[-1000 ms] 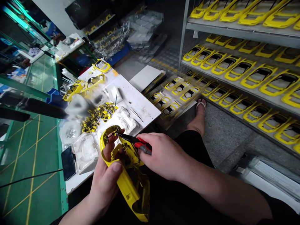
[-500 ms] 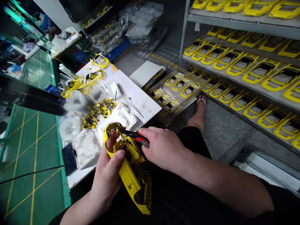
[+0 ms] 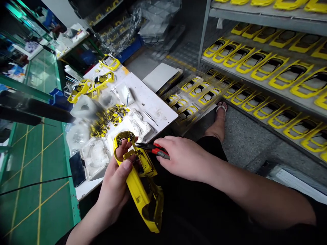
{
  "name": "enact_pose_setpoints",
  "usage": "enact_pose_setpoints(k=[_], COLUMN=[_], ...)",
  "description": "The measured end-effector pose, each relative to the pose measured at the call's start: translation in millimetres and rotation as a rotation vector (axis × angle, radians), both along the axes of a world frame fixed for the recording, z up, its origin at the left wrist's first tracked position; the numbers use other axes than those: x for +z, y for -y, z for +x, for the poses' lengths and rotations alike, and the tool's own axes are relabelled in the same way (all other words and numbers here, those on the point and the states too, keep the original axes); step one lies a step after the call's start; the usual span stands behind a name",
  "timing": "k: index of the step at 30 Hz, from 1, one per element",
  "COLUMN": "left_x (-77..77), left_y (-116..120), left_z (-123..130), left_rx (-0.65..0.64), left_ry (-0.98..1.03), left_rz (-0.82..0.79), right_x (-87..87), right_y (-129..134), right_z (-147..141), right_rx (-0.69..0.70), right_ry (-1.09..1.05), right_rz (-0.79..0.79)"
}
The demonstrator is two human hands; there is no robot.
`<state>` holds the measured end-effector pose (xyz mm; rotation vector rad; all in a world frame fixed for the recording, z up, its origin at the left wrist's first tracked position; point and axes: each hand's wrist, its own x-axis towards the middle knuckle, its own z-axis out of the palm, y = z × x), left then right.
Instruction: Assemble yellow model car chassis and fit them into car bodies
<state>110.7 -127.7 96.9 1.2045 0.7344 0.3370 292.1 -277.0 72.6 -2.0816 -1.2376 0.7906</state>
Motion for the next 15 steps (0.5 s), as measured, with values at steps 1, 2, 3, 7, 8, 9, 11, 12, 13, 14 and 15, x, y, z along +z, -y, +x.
enact_pose_setpoints(k=[1,2,3,7,8,9,11,12,13,14,15], left_x=[-1.7,-3.6,-5.6,-10.0,-9.7,-8.9,-6.3,-4.9,-3.6,-2.4,-1.3], left_y=[-2.4,-5.0,-7.9,-24.9,-31.3,-38.7,-55.3,-63.8,-71.8,-78.6,-84.0], left_z=[-2.2,-4.8,-7.8,-20.6,-23.5,-26.4,-32.0,-34.9,-37.6,-40.1,-42.1], left_rx=[0.012,0.024,0.027,-0.092,-0.144,-0.196,-0.311,-0.371,-0.424,-0.463,-0.480], left_ry=[0.011,0.029,0.059,0.221,0.243,0.246,0.217,0.203,0.197,0.206,0.231], left_rz=[-0.014,-0.028,-0.046,-0.168,-0.201,-0.220,-0.211,-0.187,-0.147,-0.096,-0.033], right_x=[-0.2,-0.9,-2.2,-7.2,-7.4,-7.0,-4.9,-3.7,-2.6,-1.8,-1.2], right_y=[4.0,7.9,11.7,21.3,22.4,23.1,23.8,23.7,23.3,22.6,21.4], right_z=[1.6,2.4,2.4,-1.7,-3.2,-4.8,-9.1,-11.8,-14.9,-18.6,-22.5], right_rx=[0.008,0.006,0.000,-0.014,-0.009,0.003,0.042,0.062,0.076,0.075,0.065], right_ry=[0.017,0.034,0.042,0.059,0.082,0.110,0.164,0.189,0.213,0.237,0.256], right_rz=[-0.014,-0.015,-0.002,0.145,0.199,0.259,0.378,0.426,0.463,0.498,0.532])
